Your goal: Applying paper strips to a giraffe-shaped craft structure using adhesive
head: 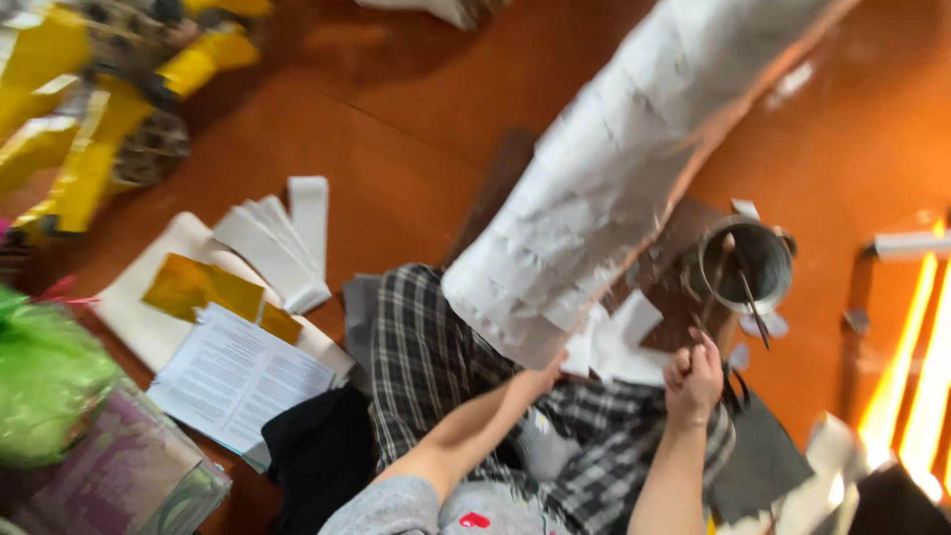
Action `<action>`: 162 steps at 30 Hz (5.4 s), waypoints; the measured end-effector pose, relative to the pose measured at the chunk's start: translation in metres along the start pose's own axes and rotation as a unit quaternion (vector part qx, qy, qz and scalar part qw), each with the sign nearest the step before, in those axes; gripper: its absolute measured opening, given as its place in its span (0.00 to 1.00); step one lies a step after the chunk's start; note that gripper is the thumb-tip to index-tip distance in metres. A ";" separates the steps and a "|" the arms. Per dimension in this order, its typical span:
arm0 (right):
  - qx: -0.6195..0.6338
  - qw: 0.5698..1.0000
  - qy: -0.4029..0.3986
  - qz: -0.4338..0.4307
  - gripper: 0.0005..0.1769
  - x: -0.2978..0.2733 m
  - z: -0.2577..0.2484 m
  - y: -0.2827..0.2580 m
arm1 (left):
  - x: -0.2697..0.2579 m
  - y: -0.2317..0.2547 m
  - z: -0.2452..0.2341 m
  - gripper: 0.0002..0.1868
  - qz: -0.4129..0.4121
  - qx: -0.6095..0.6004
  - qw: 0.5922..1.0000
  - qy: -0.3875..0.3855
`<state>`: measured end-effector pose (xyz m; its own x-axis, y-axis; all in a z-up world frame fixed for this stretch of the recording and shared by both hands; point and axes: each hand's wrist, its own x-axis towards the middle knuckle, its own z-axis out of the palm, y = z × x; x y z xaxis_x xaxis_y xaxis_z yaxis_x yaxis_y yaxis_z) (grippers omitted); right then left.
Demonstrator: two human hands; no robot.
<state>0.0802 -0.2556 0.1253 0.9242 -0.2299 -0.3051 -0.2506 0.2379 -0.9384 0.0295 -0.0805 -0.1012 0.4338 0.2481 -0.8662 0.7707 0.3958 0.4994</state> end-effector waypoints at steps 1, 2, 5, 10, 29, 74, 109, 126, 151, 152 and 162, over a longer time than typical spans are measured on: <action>-0.002 1.000 -0.007 0.003 0.13 -0.011 -0.002 0.000 | 0.005 -0.004 -0.003 0.30 0.185 -0.006 0.978 -0.092; -0.002 1.000 -0.012 0.005 0.14 -0.023 -0.005 0.001 | 0.012 -0.008 -0.006 0.17 0.360 -0.017 0.915 -0.183; -0.014 0.999 -0.023 0.038 0.10 -0.064 -0.024 0.004 | 0.037 -0.030 0.042 0.43 0.166 0.119 0.979 -0.019; -0.326 0.943 -0.027 0.060 0.14 -0.124 -0.004 -0.020 | 0.012 -0.014 0.015 0.47 0.050 0.036 0.997 -0.054; -0.678 0.712 -0.105 -0.151 0.30 -0.081 0.047 0.030 | -0.010 0.020 0.003 0.14 -0.032 -0.148 0.968 -0.199; -0.781 0.588 -0.134 0.160 0.22 -0.087 -0.048 0.044 | -0.033 0.034 0.002 0.19 -0.057 -0.258 0.890 -0.371; -0.717 0.677 -0.100 -0.129 0.29 -0.075 0.049 0.063 | -0.013 0.018 -0.020 0.19 -0.086 -0.204 0.945 -0.243; -0.702 0.692 -0.080 -0.149 0.31 -0.089 0.039 0.043 | -0.056 0.048 -0.025 0.25 -0.081 -0.190 0.949 -0.239; -0.732 0.589 0.124 -0.319 0.18 0.023 -0.004 -0.051 | -0.064 0.052 -0.024 0.33 -0.065 -0.208 0.947 -0.235; -0.700 0.472 0.155 -0.513 0.10 0.015 0.012 -0.068 | -0.063 0.054 -0.020 0.33 -0.065 -0.212 0.947 -0.233; -0.576 0.652 -0.193 -0.455 0.14 -0.108 0.025 -0.012 | -0.188 0.124 -0.055 0.13 0.038 -0.126 0.910 -0.394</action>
<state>-0.0095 -0.2103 0.1730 0.7897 0.5253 0.3169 0.6060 -0.7482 -0.2700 0.0180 -0.0291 0.1243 0.7582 -0.3877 -0.5242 0.6356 0.6190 0.4614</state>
